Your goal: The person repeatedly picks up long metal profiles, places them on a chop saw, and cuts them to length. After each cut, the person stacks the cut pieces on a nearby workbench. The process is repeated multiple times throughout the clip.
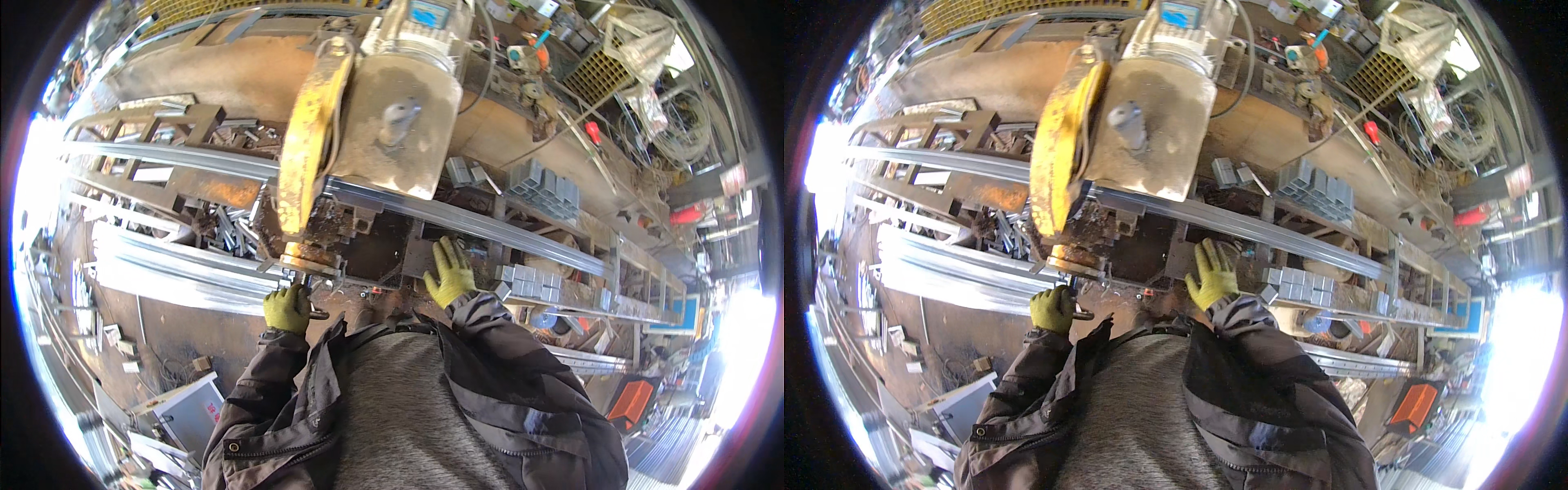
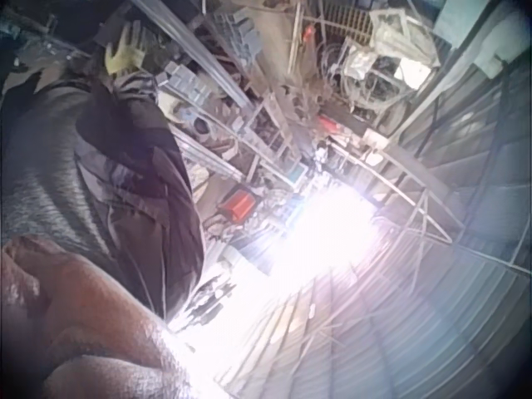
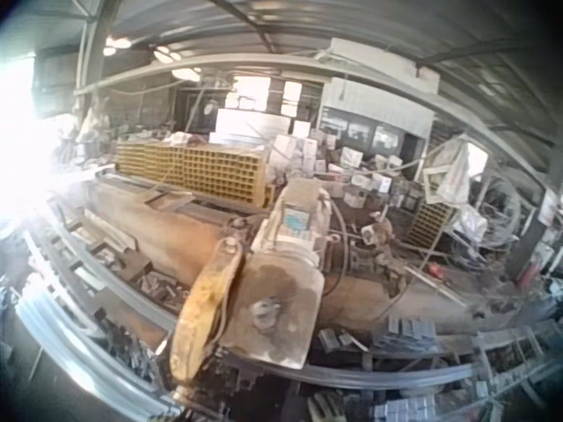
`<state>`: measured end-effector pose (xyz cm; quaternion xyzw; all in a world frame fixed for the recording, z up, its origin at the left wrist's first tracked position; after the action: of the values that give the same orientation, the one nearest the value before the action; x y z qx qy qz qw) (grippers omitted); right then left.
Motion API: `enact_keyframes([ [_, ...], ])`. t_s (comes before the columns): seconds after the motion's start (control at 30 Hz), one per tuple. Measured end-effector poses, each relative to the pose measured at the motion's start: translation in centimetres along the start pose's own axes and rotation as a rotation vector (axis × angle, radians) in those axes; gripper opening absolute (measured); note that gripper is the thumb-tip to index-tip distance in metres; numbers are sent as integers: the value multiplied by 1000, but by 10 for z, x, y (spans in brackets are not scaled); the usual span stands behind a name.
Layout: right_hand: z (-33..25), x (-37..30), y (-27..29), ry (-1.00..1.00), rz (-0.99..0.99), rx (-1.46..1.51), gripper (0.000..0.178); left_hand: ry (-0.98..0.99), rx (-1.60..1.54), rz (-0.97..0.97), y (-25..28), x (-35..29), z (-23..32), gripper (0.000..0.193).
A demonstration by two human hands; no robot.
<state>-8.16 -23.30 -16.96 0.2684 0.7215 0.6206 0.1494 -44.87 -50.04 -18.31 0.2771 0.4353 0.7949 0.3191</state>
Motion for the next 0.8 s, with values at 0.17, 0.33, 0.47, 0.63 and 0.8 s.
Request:
enact_keyframes([
  [0.17, -5, -42, -15, -2, -94, 110, 85, 34, 22, -55, -6, 0, -2, 22],
  [0.33, 2, -58, -18, 76, -99, 174, 90, 17, 30, 26, -3, -4, -2, 20],
  [0.47, 7, -62, -17, 131, -82, 166, 91, 123, 12, 23, -11, -6, -12, 21],
  [0.63, 12, -66, -20, 175, -91, 231, 91, 335, 146, 78, -24, -11, -13, 35],
  [0.8, 15, -72, -21, 241, -91, 182, 91, 390, 172, 291, -21, -13, 4, 40],
])
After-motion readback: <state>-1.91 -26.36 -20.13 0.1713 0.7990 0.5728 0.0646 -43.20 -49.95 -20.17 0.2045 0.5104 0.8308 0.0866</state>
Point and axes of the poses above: each hand's wrist, its own x-axis towards the middle knuckle, its own y-axis out of the back of the hand, z = x × y, the point moved 9 cm from there along x, towards the middle knuckle, and after that the axes turned 14 degrees about y, right-handed, at the moved point
